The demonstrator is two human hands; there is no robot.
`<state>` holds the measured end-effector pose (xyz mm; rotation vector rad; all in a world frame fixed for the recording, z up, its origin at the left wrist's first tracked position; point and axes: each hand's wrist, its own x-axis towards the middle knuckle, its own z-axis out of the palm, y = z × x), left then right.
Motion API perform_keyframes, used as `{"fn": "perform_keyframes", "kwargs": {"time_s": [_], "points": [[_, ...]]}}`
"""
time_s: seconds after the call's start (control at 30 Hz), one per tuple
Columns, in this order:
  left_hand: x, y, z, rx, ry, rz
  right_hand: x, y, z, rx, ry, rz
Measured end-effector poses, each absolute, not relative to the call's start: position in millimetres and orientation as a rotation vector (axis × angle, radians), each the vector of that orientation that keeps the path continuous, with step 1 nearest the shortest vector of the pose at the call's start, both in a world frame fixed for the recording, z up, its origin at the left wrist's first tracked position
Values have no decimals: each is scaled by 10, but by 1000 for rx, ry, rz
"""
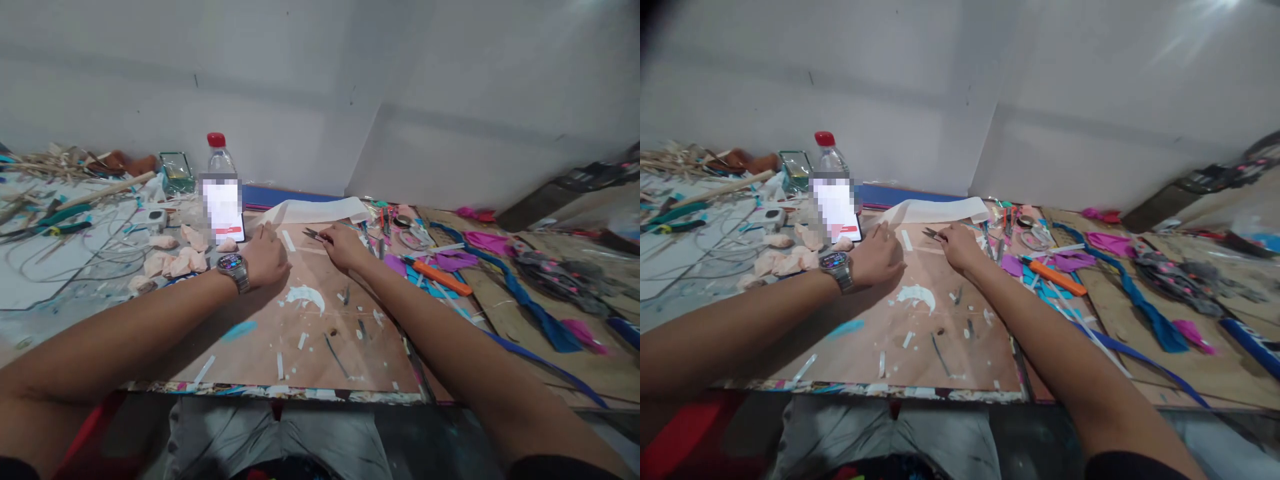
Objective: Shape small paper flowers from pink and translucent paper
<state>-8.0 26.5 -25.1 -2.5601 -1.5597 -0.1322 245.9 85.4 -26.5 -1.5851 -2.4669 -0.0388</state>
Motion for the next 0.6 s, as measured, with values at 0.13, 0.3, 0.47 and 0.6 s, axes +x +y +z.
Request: {"fn": "perform_keyframes", "kwargs": {"time_s": [0.13,0.3,0.47,0.6], "points": [[-56,295,-213,-2554,-1619,-39,2550,714,-244,-1555,-2484,-3],[-50,320,-144,-2599,-1616,-4,2744,444,-221,-1491,-2526,51],[-65,334,-153,-2568,-1664,27,2911,376,-226,-1452,-2605,-48],[-70,363,-184,-2543,-1676,-27,2993,498,-264,-1498,-2591,-134]]}}
